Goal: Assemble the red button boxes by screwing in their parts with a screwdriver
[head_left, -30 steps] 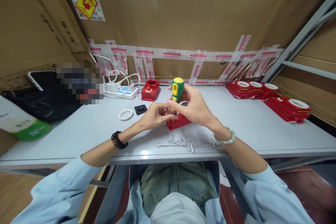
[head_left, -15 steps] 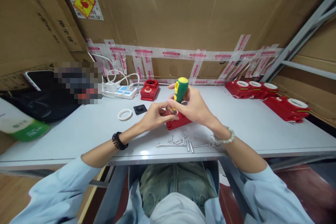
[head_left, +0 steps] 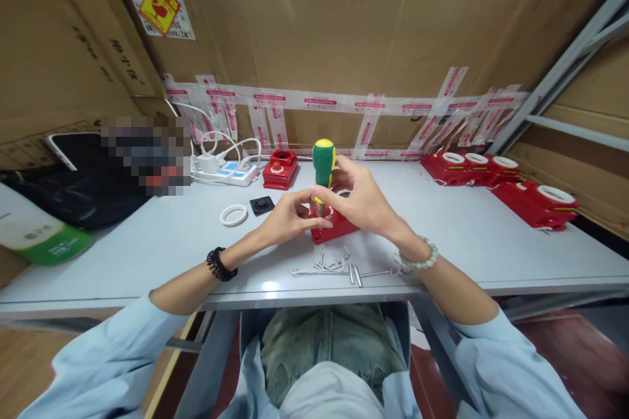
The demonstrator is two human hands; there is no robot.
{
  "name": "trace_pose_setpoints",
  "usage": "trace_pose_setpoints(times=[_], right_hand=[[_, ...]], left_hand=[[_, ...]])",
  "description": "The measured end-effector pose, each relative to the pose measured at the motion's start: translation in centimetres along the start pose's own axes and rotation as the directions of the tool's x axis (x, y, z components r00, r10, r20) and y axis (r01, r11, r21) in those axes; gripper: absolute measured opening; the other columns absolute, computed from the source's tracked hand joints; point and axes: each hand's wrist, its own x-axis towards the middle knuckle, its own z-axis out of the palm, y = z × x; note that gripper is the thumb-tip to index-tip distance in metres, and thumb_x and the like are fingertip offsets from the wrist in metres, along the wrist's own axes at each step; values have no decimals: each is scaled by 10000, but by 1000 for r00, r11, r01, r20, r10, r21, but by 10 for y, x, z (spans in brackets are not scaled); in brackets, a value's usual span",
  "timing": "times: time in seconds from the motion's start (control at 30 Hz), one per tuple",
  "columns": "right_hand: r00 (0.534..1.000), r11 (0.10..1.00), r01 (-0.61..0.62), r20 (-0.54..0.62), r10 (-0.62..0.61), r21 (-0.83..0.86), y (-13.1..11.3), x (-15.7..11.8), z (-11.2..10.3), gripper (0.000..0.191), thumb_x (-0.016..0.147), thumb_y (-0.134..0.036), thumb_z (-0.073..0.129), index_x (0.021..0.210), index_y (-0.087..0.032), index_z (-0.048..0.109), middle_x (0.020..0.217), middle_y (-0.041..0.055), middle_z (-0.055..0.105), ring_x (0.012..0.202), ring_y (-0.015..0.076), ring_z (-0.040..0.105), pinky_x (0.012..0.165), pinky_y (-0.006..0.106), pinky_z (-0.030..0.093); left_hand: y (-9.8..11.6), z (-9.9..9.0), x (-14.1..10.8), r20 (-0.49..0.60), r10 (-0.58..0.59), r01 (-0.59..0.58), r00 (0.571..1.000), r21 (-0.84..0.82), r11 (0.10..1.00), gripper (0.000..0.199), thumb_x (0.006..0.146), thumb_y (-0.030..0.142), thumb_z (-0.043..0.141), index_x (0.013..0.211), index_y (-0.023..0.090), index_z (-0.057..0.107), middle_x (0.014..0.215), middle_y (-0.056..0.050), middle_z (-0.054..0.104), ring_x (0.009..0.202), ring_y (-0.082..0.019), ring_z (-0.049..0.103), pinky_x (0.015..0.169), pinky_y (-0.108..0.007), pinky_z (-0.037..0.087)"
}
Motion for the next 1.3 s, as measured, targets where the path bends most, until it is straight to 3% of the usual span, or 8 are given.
trace_pose_setpoints(times=[0.17,0.33,0.43,0.7,0.9,1.03,1.17,1.3], right_hand=[[1000,1000,-4,18,4,18,0,0,0,246,798,-311,711,959,-191,570,765,-10,673,688,131,632,689,313,540],[1000,1000,9,22,-9,10,-1,-1,0,296,797,-282,689,1053,-177,584,821,9,691,714,129,633,711,317,544],[999,999,25,21,-25,-23,-2,-1,0,232,784,-258,682,981,-174,590,830,13,678,727,130,621,716,317,544],[998,999,42,-55,-44,-33,-1,-1,0,182,760,-257,699,881,-180,588,809,13,675,736,143,633,707,322,542],[991,997,71,-118,-69,9,-2,-1,0,268,756,-316,750,935,-183,601,821,12,687,749,150,656,729,327,566],[973,993,99,-214,-83,63,-8,-1,-11,329,761,-392,766,971,-189,612,920,38,699,825,170,685,792,353,596],[934,992,105,-349,-76,64,-16,-1,-24,410,744,-485,771,1006,-216,608,932,35,700,859,194,701,801,375,614],[918,993,107,-388,-82,44,-17,0,-29,421,737,-510,770,1003,-223,616,917,32,697,840,194,701,804,385,616]], left_hand=[[0,-5,-2,99,17,-24,995,71,997,294,834,412,705,865,125,649,639,7,649,412,-62,553,386,-154,405],[0,-2,-1,36,32,-34,999,61,998,309,779,403,764,770,120,638,550,33,590,382,-45,473,366,-151,363],[2,-3,0,26,46,-48,999,92,995,310,759,391,783,748,122,630,529,44,563,392,-44,456,384,-154,359],[9,-18,-2,245,103,-186,964,346,920,179,859,306,643,829,133,680,684,-13,685,537,-81,538,493,-174,401],[6,-17,-1,184,122,-179,975,333,926,223,874,355,655,822,140,683,730,-25,681,634,-113,579,532,-190,413],[10,-13,-5,125,114,-146,986,286,947,270,889,369,652,1054,157,675,833,-41,696,723,-134,618,524,-184,409],[14,-4,-11,277,111,-177,955,226,958,405,906,321,643,1277,183,554,839,-32,722,702,-127,644,553,-194,429],[10,6,-16,394,131,-245,910,255,935,309,905,248,646,1196,172,578,856,-42,763,705,-122,664,640,-211,469]])
